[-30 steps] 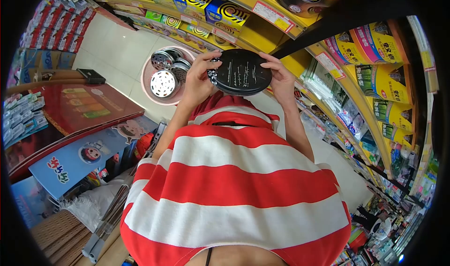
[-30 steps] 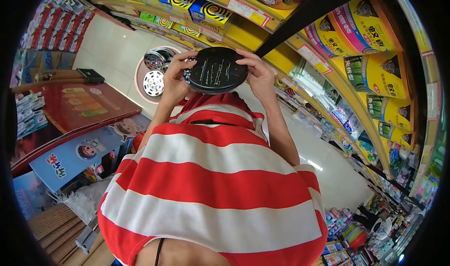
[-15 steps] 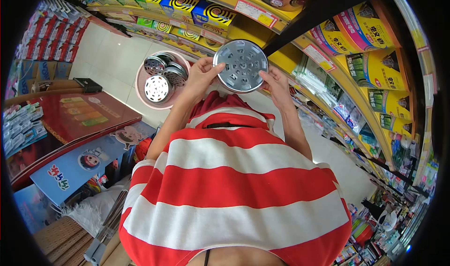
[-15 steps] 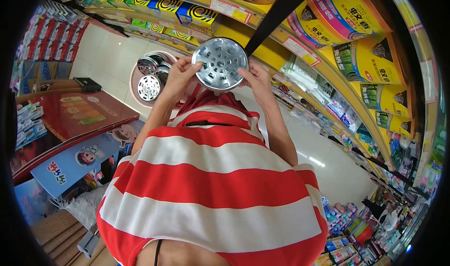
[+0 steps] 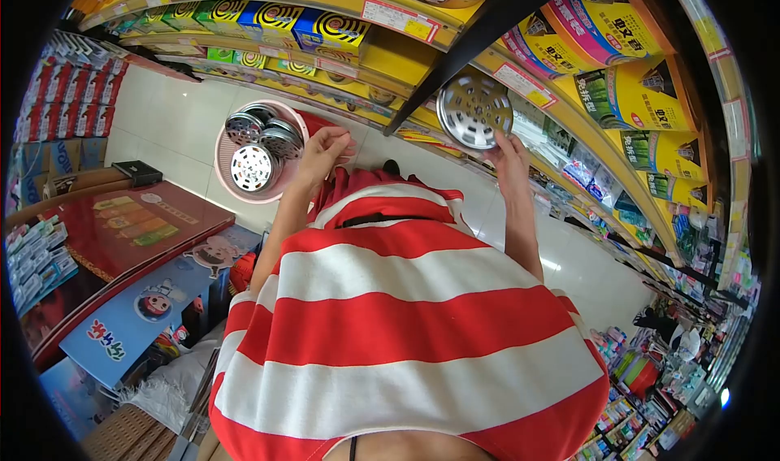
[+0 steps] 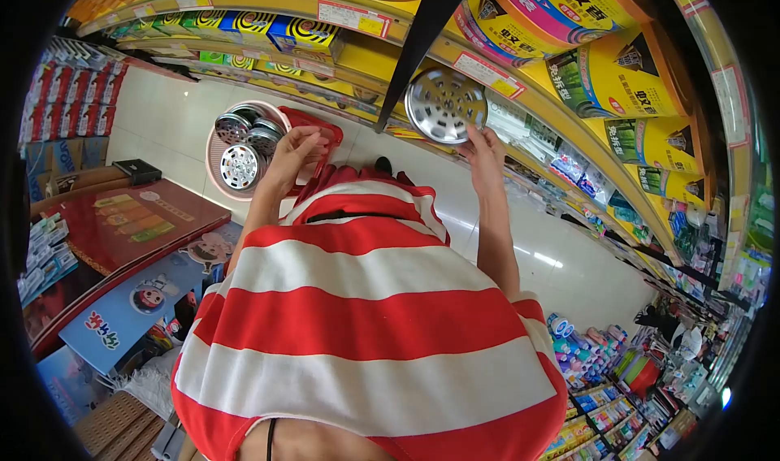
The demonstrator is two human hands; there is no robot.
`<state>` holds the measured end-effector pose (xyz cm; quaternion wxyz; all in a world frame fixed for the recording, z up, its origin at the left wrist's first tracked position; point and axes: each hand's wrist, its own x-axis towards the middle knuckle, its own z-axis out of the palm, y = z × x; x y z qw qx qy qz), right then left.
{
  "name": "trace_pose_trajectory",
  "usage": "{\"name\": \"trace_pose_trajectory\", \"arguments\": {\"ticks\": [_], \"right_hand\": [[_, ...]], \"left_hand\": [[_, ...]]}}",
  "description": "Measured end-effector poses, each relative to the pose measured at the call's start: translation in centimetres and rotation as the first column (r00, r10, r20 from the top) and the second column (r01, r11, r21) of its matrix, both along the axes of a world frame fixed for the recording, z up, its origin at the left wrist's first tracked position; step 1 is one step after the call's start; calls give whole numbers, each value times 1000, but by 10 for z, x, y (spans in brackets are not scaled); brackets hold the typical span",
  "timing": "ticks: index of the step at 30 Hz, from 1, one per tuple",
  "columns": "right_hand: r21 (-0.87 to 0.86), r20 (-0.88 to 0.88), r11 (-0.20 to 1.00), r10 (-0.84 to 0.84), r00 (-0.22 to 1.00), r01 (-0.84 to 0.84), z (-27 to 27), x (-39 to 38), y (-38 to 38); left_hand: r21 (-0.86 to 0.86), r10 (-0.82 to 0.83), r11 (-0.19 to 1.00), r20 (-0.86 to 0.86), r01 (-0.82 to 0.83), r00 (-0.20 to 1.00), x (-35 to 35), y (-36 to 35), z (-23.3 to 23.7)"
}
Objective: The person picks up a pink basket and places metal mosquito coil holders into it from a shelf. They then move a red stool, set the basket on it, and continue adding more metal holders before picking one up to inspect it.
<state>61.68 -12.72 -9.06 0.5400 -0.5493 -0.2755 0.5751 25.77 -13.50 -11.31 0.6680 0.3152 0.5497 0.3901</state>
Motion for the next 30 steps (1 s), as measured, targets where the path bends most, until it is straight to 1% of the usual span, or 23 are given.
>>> {"name": "trace_pose_trajectory", "arguments": {"ticks": [3, 4, 5, 6, 7, 9, 10, 12, 13, 14, 17, 19, 21, 23, 24, 25, 27, 28, 29, 30], "right_hand": [[-35, -49, 982, -189, 981, 187, -16, -21, 29], [-70, -67, 973, -226, 972, 221, -23, -26, 40], [-104, -85, 962, -263, 961, 254, -30, -32, 52], [-137, -102, 949, -299, 949, 284, -35, -35, 63], [-132, -92, 952, -288, 953, 275, -37, -37, 73], [-130, -69, 959, -263, 962, 253, -42, -43, 90], [-135, -36, 947, -298, 954, 290, -48, -46, 102], [-146, -58, 956, -266, 962, 255, -56, -49, 128], [-152, -67, 959, -250, 966, 237, -52, -55, 134], [-97, -94, 966, -250, 964, 241, -48, -63, 140], [-236, -58, 969, -94, 994, 78, -75, -65, 176], [-210, -124, 977, -48, 991, 21, -74, -75, 186], [-133, -214, 988, 48, 976, -77, -76, -84, 195], [3, -317, 978, 199, 927, -209, -94, -81, 207], [-65, -584, 975, 135, 801, -212, -84, -82, 205], [33, 110, 914, 400, 910, -405, -82, -92, 198], [-75, 291, 886, 459, 839, -459, -70, -101, 190], [-93, 11, 877, 475, 880, -472, -75, -95, 195], [-107, -271, 867, 445, 853, -487, -80, -84, 199], [-115, -530, 857, 374, 761, -502, -90, -71, 204]], "left_hand": [[-77, 112, 991, 57, -107, 992, -20, -9, -45], [-110, 116, 987, -56, -121, 992, -31, -13, -66], [-204, 161, 965, -26, -163, 987, -42, -19, -81], [-296, 211, 934, -1, -202, 978, -52, -26, -94], [-384, 267, 892, 22, -238, 964, -65, -32, -109], [-492, 428, 796, 46, -352, 903, -94, -51, -162], [-544, 505, 738, 51, -400, 862, -109, -59, -183], [-529, 601, 680, 4, -508, 799, -134, -79, -206], [-522, 646, 645, -18, -558, 763, -141, -87, -210], [-523, 699, 604, -14, -601, 715, -149, -93, -213], [-523, 823, 479, -13, -705, 568, -162, -101, -214], [-521, 873, 401, -32, -753, 486, -168, -102, -217], [-525, 884, 402, 8, -751, 468, -173, -104, -223], [-543, 901, 384, 42, -747, 432, -177, -104, -228], [-542, 912, 364, 41, -758, 409, -177, -103, -227], [-541, 921, 346, 39, -767, 388, -175, -102, -226], [-548, 937, 310, 38, -777, 347, -176, -101, -227], [-556, 944, 293, 39, -778, 328, -177, -100, -231], [-563, 950, 278, 40, -778, 311, -178, -99, -234], [-564, 950, 280, 44, -777, 310, -179, -98, -234]]}}
